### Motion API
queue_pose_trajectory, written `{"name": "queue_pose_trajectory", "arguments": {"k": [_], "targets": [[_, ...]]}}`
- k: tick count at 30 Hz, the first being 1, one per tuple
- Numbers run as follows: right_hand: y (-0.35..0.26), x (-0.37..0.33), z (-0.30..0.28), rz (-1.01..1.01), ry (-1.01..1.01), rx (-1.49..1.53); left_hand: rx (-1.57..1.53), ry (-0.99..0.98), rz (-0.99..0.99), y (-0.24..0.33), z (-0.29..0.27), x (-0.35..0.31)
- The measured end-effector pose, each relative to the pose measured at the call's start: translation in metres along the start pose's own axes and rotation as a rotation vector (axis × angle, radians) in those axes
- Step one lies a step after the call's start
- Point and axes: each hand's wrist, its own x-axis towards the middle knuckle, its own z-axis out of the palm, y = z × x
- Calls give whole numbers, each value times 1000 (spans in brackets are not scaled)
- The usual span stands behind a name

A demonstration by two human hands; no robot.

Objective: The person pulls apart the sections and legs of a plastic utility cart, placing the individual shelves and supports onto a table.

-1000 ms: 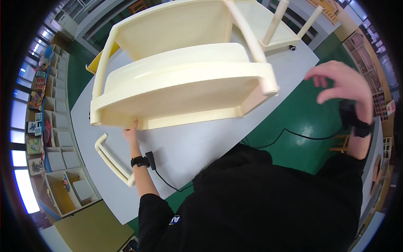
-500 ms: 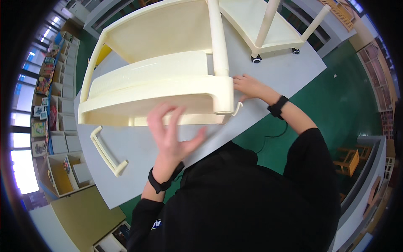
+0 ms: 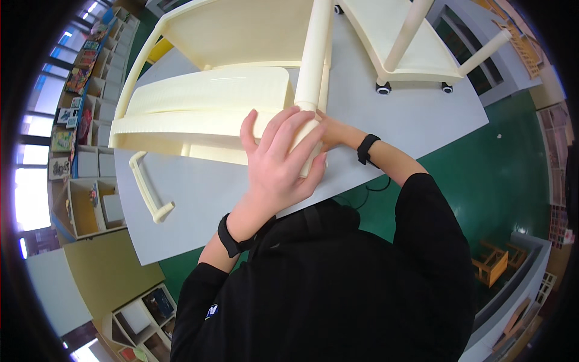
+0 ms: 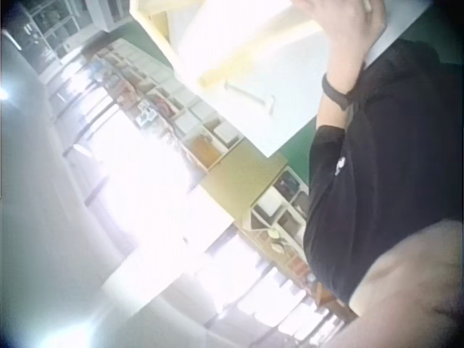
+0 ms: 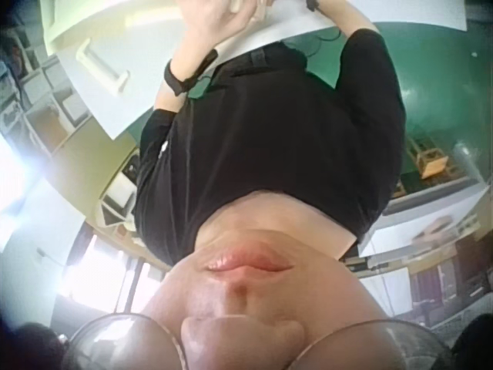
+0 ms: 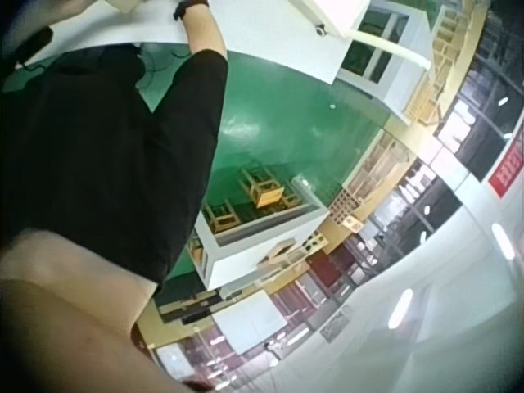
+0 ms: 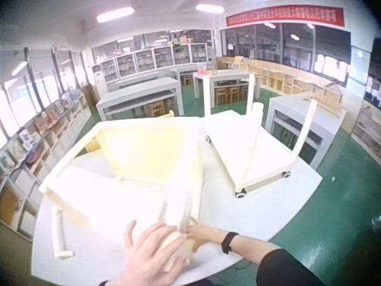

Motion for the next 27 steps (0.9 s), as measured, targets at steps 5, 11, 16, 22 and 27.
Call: {"name": "queue_pose_trajectory", "arguments": {"k": [5, 11, 16, 22, 27], "targets": [[-19, 10, -3, -106, -61, 45, -23, -37, 38, -11, -20, -18], [-44, 33, 8, -116, -99, 119, 43, -24, -44, -27, -49, -53], [-66, 49, 13, -59, -130, 76, 129, 6, -138, -40, -71, -82], [-71, 48, 31, -86, 233, 79, 218, -99, -151, -58, -110, -100], [-84, 30, 20, 198, 113, 294, 77, 126, -437, -148, -111, -132]]}}
